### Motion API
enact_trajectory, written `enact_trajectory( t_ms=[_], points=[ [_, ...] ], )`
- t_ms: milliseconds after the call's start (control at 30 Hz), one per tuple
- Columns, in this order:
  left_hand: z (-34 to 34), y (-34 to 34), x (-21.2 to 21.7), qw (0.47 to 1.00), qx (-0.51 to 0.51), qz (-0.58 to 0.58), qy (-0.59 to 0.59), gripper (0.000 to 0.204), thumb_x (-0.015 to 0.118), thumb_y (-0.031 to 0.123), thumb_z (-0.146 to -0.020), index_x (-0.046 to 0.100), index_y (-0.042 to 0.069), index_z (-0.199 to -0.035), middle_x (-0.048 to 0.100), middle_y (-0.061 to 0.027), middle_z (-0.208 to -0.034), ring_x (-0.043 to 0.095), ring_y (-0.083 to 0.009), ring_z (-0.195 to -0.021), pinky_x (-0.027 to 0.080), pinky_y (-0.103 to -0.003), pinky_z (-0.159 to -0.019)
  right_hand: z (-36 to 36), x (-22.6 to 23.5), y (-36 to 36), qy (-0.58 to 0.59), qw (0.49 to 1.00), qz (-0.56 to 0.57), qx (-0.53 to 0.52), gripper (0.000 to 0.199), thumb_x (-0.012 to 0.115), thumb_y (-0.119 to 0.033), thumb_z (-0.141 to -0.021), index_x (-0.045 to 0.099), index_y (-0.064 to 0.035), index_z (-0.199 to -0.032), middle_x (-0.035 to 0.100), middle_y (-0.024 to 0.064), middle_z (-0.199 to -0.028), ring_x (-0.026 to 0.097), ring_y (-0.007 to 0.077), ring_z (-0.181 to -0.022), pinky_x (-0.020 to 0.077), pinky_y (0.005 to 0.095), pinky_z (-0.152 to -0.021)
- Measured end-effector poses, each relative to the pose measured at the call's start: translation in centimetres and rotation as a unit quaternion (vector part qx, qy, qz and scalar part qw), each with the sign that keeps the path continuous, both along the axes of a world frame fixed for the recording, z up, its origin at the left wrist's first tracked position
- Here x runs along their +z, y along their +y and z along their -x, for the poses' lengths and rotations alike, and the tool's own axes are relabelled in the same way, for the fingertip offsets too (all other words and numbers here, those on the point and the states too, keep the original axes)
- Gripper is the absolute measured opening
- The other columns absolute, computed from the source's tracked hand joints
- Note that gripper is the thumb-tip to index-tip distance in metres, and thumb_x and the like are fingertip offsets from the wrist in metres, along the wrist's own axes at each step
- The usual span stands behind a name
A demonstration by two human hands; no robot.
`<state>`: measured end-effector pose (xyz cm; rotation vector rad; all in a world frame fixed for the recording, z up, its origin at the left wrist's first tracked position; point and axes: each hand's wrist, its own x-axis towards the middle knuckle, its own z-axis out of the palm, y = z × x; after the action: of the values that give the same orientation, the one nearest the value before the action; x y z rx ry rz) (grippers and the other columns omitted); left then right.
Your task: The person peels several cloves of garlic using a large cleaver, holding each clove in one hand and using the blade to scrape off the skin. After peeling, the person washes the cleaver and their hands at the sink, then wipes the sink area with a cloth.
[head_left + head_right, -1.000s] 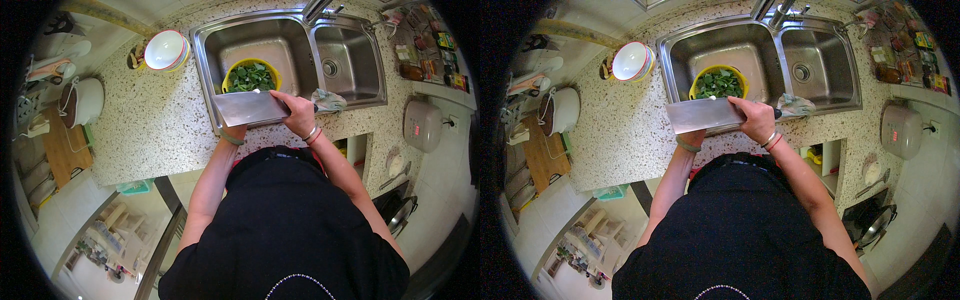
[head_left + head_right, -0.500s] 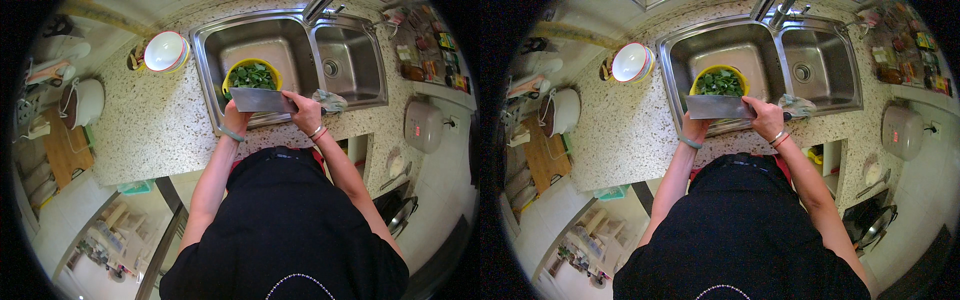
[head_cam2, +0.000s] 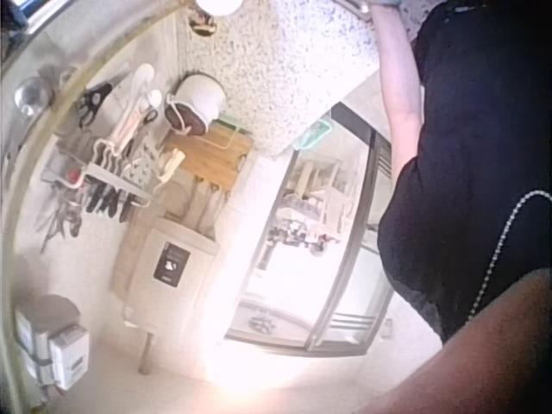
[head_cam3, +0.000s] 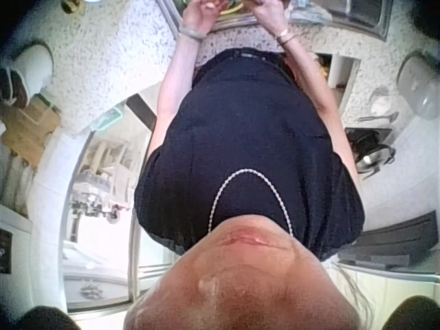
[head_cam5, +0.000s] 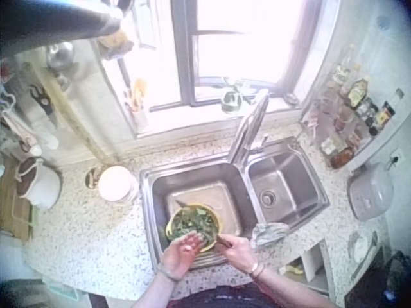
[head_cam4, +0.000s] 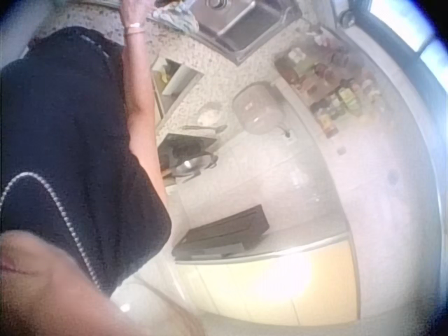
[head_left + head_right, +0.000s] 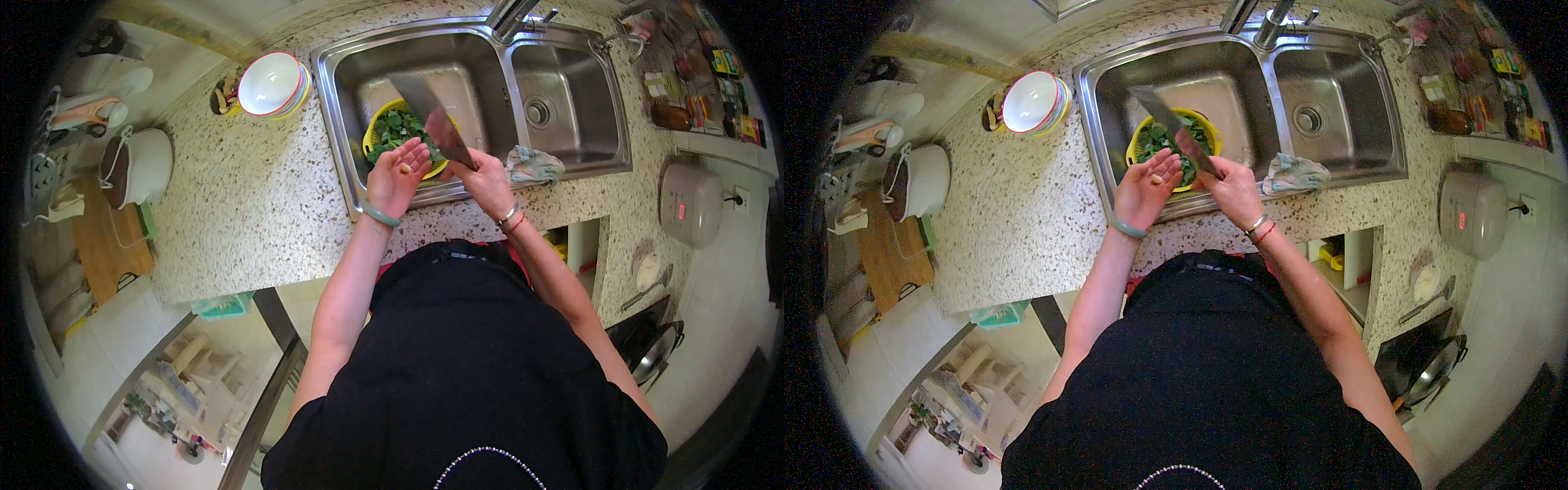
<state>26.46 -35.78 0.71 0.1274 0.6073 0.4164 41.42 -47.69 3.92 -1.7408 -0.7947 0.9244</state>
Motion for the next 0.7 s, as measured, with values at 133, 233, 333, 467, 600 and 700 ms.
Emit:
enact_trajectory(
  t_ms=[133,233,333,467,600,700],
  points=[
    [0.2,-0.1,1.7,1.000,0.007,0.004,-0.024,0.037,0.047,0.005,-0.087,0.048,-0.007,-0.122,0.055,-0.0172,-0.118,0.053,-0.0260,-0.113,0.040,-0.038,-0.104,0.4,1.7,0.7,0.148,0.988,0.048,-0.012,0.014,0.063,-0.013,-0.086,0.069,-0.0015,-0.091,0.066,0.0028,-0.069,0.058,0.0083,-0.056,0.0441,0.0244,-0.050],
    [0.2,-0.9,2.9,0.997,0.017,-0.064,0.026,0.036,0.045,-0.001,-0.086,0.048,-0.007,-0.122,0.055,-0.0167,-0.118,0.052,-0.0261,-0.114,0.039,-0.038,-0.105,0.6,2.4,1.1,0.231,0.972,0.005,-0.030,0.016,0.062,-0.015,-0.088,0.067,0.0003,-0.089,0.066,0.0056,-0.072,0.059,0.0094,-0.057,0.0461,0.0228,-0.052],
    [0.5,-1.9,4.4,0.988,0.051,-0.118,0.080,0.033,0.042,0.000,-0.093,0.044,-0.006,-0.125,0.055,-0.0169,-0.120,0.057,-0.0255,-0.109,0.045,-0.037,-0.099,1.3,4.0,2.0,0.352,0.935,-0.028,-0.039,0.022,0.058,-0.015,-0.090,0.061,0.0044,-0.101,0.068,0.0097,-0.087,0.064,0.0141,-0.066,0.0522,0.0260,-0.060],
    [1.8,-2.2,5.0,0.973,0.100,-0.168,0.119,0.029,0.045,0.010,-0.098,0.044,-0.001,-0.125,0.058,-0.0142,-0.117,0.061,-0.0223,-0.100,0.050,-0.034,-0.090,2.5,5.1,3.1,0.478,0.876,-0.056,-0.012,0.030,0.055,-0.013,-0.093,0.055,0.0066,-0.115,0.065,0.0139,-0.108,0.064,0.0172,-0.092,0.0518,0.0277,-0.074],
    [3.5,-1.2,8.1,0.953,0.164,-0.199,0.162,0.027,0.053,0.018,-0.096,0.054,0.004,-0.119,0.062,-0.0059,-0.111,0.061,-0.0146,-0.097,0.050,-0.029,-0.085,4.7,6.6,5.1,0.555,0.824,-0.104,0.040,0.038,0.057,-0.016,-0.093,0.051,0.0079,-0.123,0.059,0.0154,-0.121,0.058,0.0171,-0.103,0.0462,0.0298,-0.089],
    [6.3,0.8,8.8,0.939,0.201,-0.225,0.165,0.029,0.055,0.021,-0.095,0.057,0.004,-0.118,0.064,-0.0045,-0.108,0.061,-0.0137,-0.097,0.050,-0.028,-0.083,7.8,8.9,7.4,0.590,0.795,-0.132,0.044,0.040,0.057,-0.015,-0.093,0.050,0.0080,-0.124,0.057,0.0156,-0.123,0.057,0.0193,-0.108,0.0450,0.0309,-0.093]
  ],
)
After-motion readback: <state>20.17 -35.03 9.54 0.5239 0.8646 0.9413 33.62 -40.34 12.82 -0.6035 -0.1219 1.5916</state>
